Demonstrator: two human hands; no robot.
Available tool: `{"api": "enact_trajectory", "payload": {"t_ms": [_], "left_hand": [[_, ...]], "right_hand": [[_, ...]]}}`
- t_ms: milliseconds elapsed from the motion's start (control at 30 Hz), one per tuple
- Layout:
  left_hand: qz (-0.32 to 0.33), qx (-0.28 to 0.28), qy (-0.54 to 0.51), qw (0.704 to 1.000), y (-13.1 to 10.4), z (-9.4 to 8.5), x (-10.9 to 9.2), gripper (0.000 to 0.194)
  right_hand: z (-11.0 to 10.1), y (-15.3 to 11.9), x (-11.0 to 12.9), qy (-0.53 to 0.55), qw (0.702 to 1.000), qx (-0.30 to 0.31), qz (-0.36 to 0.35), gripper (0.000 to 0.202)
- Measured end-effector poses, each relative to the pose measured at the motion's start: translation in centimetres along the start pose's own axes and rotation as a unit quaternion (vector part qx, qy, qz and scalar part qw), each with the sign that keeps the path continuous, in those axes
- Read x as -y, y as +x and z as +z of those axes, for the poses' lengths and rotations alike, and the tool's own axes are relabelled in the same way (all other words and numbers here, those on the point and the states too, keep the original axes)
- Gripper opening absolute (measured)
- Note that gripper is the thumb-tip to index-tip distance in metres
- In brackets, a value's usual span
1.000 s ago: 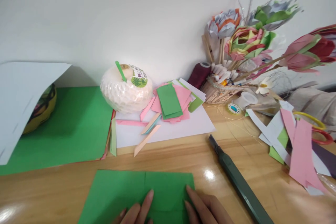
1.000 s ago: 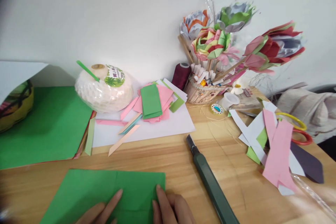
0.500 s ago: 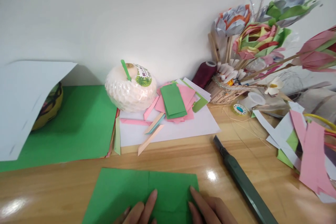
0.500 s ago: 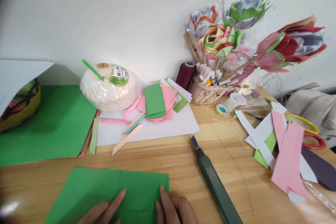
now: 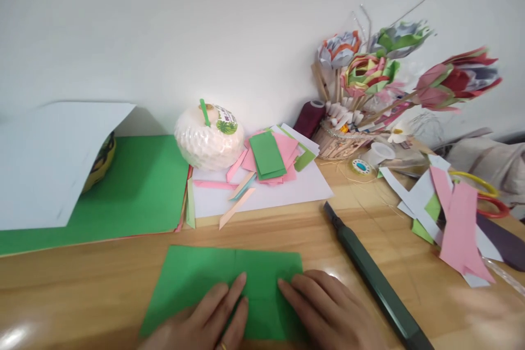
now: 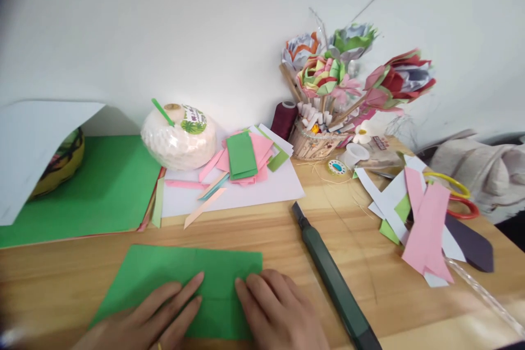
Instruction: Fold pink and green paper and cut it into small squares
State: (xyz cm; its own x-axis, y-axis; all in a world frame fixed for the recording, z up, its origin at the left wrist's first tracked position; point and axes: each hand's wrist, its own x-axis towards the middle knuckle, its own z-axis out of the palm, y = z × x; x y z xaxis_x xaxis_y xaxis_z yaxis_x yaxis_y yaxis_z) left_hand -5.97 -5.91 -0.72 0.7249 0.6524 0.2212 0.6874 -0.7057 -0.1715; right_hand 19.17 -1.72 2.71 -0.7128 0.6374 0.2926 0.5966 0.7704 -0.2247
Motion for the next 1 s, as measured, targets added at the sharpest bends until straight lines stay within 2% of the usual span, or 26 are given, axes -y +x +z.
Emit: {"api": "enact_trajectory", "payload": {"t_ms": [133, 267, 433, 567, 700, 833, 933, 1000], "left_hand": [[-0.009, -0.020, 0.018, 1.000, 1.1, -0.7, -0.5, 0.028], [0.022, -0.024, 0.023, 0.999, 1.6, -1.2, -0.4, 0.028], [0.044, 0.028, 0.004, 0.999, 2.0, -1.7, -0.2, 0.030], [0.056, 0.046, -0.012, 0.997, 2.5, -2.1, -0.2, 0.016], [0.052, 0.056, -0.030, 0.997, 2.9, -2.3, -0.1, 0.008], [0.041, 0.044, -0.051, 0.997, 3.2, -2.7, 0.3, 0.004], [0.036, 0.061, -0.071, 0.995, 3.5, -2.9, 0.6, 0.015], [0.051, 0.053, -0.057, 0.996, 3.6, -2.8, 0.7, 0.013]], "right_hand": [[-0.7, -0.3, 0.2, 0.003, 1.000, 0.022, 0.000, 0.026], [-1.2, -1.0, 0.5, -0.009, 0.999, 0.038, -0.024, 0.030], [-1.5, -0.6, 0.4, -0.013, 0.997, 0.067, -0.046, 0.025], [-1.2, 0.0, 0.4, -0.024, 0.996, 0.052, -0.071, 0.015], [-0.9, -0.1, 0.3, -0.048, 0.994, 0.031, -0.097, 0.017], [-0.9, -0.1, 0.4, -0.071, 0.991, 0.033, -0.107, 0.019], [-1.0, -0.1, 0.6, -0.067, 0.992, 0.031, -0.099, 0.015], [-1.0, 0.0, 0.6, -0.065, 0.993, 0.036, -0.092, 0.019]]}}
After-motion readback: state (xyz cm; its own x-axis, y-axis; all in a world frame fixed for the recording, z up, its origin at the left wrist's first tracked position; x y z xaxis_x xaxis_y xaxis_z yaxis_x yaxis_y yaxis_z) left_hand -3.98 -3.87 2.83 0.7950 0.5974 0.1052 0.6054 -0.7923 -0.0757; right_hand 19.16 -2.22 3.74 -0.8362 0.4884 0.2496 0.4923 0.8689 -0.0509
